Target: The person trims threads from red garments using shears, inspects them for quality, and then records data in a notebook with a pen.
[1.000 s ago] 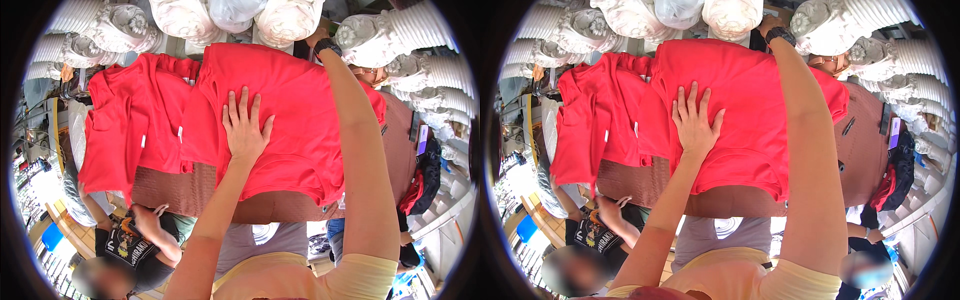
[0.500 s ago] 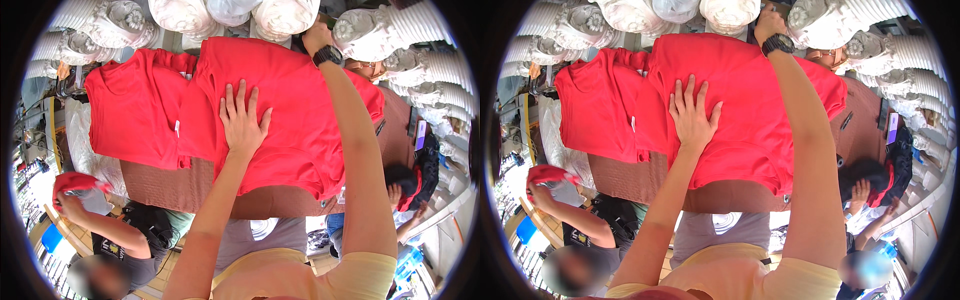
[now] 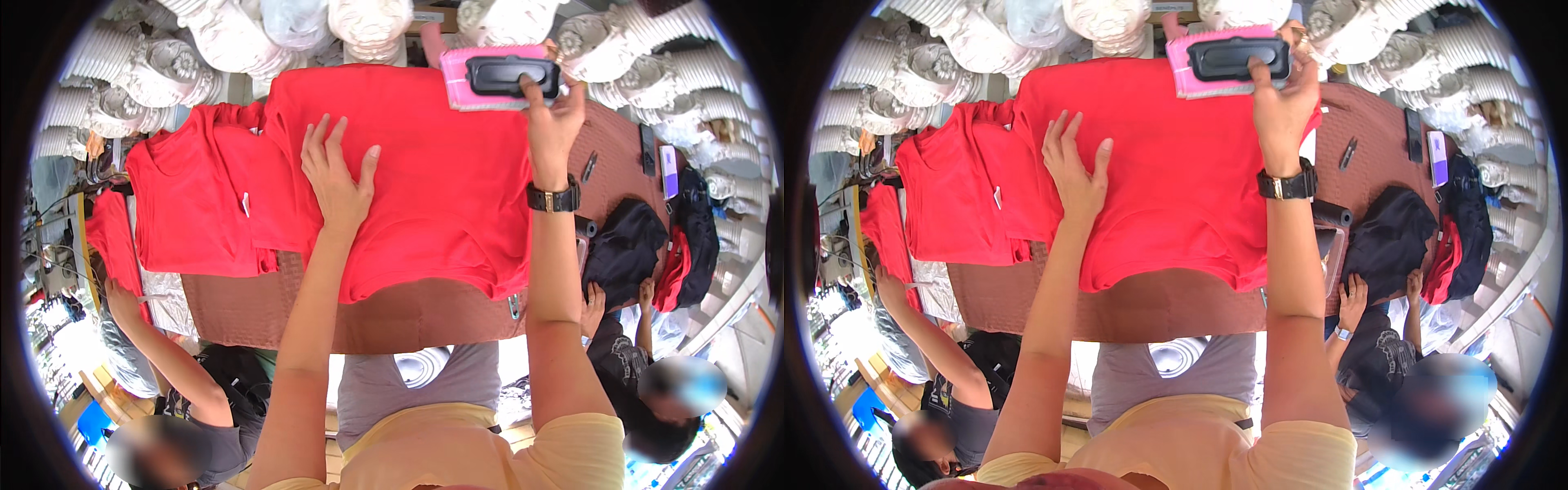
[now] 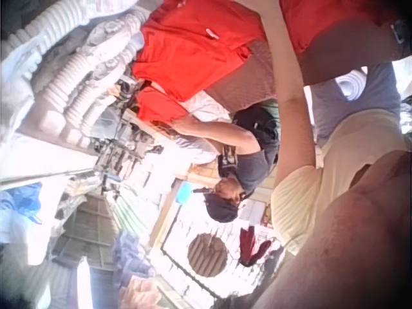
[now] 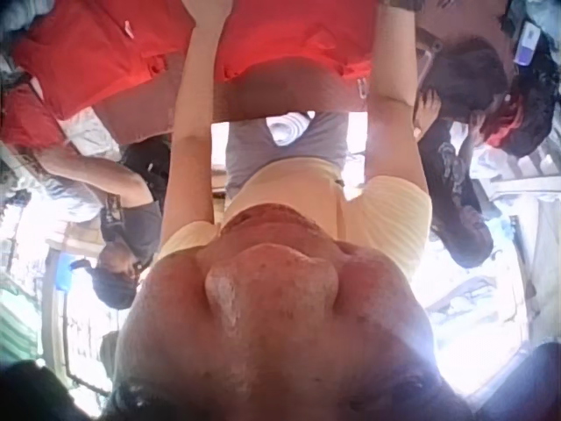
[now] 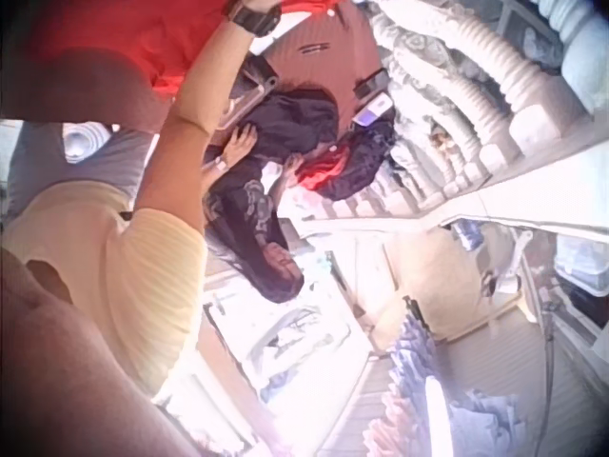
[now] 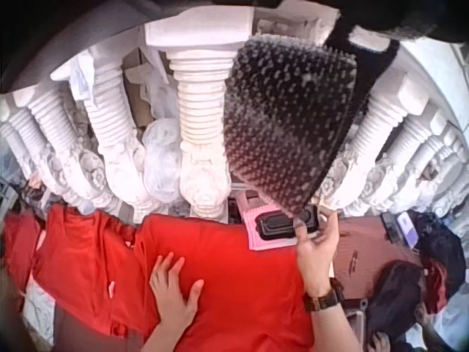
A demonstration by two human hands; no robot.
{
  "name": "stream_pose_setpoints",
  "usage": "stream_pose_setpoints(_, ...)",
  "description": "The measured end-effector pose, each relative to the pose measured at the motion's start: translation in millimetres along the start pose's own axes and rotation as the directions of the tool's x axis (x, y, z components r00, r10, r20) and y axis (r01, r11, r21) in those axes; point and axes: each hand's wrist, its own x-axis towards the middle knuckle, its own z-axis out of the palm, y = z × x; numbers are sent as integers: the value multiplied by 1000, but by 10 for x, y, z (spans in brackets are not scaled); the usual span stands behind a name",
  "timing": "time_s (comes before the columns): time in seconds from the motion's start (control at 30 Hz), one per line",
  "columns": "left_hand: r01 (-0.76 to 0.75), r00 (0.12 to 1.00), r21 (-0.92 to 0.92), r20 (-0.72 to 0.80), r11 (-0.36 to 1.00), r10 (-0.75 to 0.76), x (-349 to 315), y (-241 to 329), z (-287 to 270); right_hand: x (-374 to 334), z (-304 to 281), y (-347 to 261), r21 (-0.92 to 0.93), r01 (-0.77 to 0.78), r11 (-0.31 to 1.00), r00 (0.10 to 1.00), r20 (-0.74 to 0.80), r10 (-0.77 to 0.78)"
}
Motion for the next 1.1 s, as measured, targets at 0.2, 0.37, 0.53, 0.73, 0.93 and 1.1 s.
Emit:
stream_pose_setpoints(0.2,16,981,-461,180,887,76,500,411,321,-265,-236,579,245,-484,840,875,131,466)
stream_pose_setpoints(0.37,108,893,-553,418,826,164,933,520,737,-413,-190,569,292,-516,805,856,182,483)
stream_pose_setpoints(0.53,209,795,-437,596,875,108,862,874,657,-387,-154,448,183,-484,856,869,211,447)
stream_pose_setpoints(0.73,453,817,-251,501,855,-286,497,555,463,-522,-223,248,294,-544,786,819,387,423)
stream_pose_setpoints(0.93,440,862,-261,391,859,-323,-28,216,164,-799,-423,144,321,-635,703,765,382,518)
stream_pose_setpoints(1.1,132,975,-141,196,981,-103,-547,665,-501,-1165,-607,-262,297,-646,703,747,435,503)
